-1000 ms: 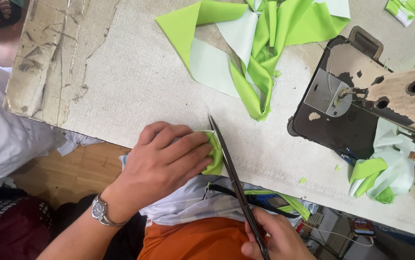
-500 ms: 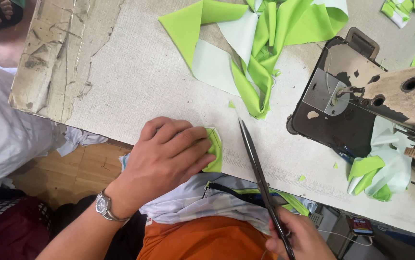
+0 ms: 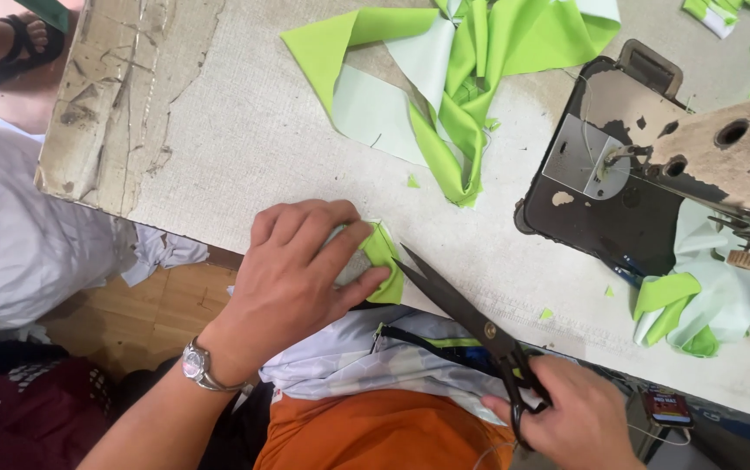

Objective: A person uses large scissors to cut and trim small pieces of green fabric at a sewing workstation.

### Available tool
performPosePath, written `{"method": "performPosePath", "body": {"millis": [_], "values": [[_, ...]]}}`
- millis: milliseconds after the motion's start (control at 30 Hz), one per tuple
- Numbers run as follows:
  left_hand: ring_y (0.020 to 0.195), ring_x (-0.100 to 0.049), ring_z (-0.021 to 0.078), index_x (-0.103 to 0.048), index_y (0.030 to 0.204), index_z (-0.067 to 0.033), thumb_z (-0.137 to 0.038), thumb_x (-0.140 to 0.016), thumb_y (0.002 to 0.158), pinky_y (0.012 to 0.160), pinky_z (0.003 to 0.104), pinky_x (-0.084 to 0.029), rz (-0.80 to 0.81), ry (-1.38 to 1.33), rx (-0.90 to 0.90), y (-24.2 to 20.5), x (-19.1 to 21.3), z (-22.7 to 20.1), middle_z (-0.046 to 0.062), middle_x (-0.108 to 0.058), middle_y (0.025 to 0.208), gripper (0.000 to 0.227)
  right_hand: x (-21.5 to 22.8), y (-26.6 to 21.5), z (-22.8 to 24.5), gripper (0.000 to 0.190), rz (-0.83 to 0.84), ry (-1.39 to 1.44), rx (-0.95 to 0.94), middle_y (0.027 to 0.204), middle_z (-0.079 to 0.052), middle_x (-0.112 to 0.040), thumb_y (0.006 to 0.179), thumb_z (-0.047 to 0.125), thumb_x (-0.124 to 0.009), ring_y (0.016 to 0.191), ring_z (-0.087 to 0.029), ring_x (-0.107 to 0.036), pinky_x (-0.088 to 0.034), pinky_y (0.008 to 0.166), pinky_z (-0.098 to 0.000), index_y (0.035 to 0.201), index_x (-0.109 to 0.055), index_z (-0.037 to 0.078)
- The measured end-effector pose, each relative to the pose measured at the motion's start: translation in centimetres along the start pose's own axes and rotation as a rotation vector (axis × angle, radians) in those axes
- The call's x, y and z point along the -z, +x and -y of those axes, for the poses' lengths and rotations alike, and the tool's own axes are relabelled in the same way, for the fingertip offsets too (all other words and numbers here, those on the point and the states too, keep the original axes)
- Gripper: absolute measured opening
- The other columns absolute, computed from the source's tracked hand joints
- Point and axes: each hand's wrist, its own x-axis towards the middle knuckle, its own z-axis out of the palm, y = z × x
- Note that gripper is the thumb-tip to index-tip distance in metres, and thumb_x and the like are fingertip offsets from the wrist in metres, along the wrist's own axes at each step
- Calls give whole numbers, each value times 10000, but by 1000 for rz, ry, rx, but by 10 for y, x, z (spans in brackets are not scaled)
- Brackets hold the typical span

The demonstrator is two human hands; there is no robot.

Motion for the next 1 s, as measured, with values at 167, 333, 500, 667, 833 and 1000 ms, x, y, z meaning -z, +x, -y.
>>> {"method": "performPosePath", "body": {"millis": [167, 333, 500, 667, 833, 1000], "values": [[1160, -559, 343, -650, 1251, -111, -506, -777, 934, 881, 472, -458, 97, -6, 194, -3, -4, -10, 120, -557, 1286, 522, -2, 1, -12, 678, 72, 15, -2, 588, 34, -564, 661, 830, -762, 576, -205, -607, -434, 539, -393, 656, -543, 189], [1256, -494, 382, -614, 1033, -120, -368, -804, 912, 889, 510, -404, 111, -122, 282, -2, -1, -16, 138, -529, 1372, 335, -25, -9, -19, 672, 111, 192, -53, 561, 47, -523, 620, 786, -833, 510, -170, -514, -392, 516, -358, 645, -528, 188], [1062, -624, 278, -634, 1040, -92, -151, -725, 1021, 895, 399, -391, -77, -142, 82, -3, -2, -16, 50, -693, 1130, 110, -41, -19, -16, 582, 44, 387, -48, 585, 54, -538, 662, 681, -869, 511, -132, -501, -399, 510, -307, 682, -565, 186], [983, -686, 242, -605, 1067, -59, -91, -739, 983, 882, 372, -462, -81, -338, 117, -4, 7, -48, 74, -734, 1078, 162, -32, -26, -25, 618, -55, 293, -4, 620, 38, -561, 636, 735, -861, 563, -182, -562, -418, 542, -351, 715, -588, 186], [916, -641, 222, -602, 1024, -62, -28, -760, 928, 885, 367, -474, -93, -417, 127, 3, 17, -90, 25, -695, 1003, 188, 3, -35, -35, 629, -268, 186, 128, 625, 12, -538, 689, 733, -797, 576, -210, -550, -417, 542, -350, 708, -579, 144], [888, -636, 157, -661, 985, -194, -144, -740, 836, 811, 315, -496, 126, -536, 463, 6, 24, -127, -70, -712, 940, 176, 17, -47, -48, 657, -407, 104, 188, 589, -2, -485, 721, 743, -752, 543, -211, -523, -374, 504, -367, 670, -559, 118]]}}
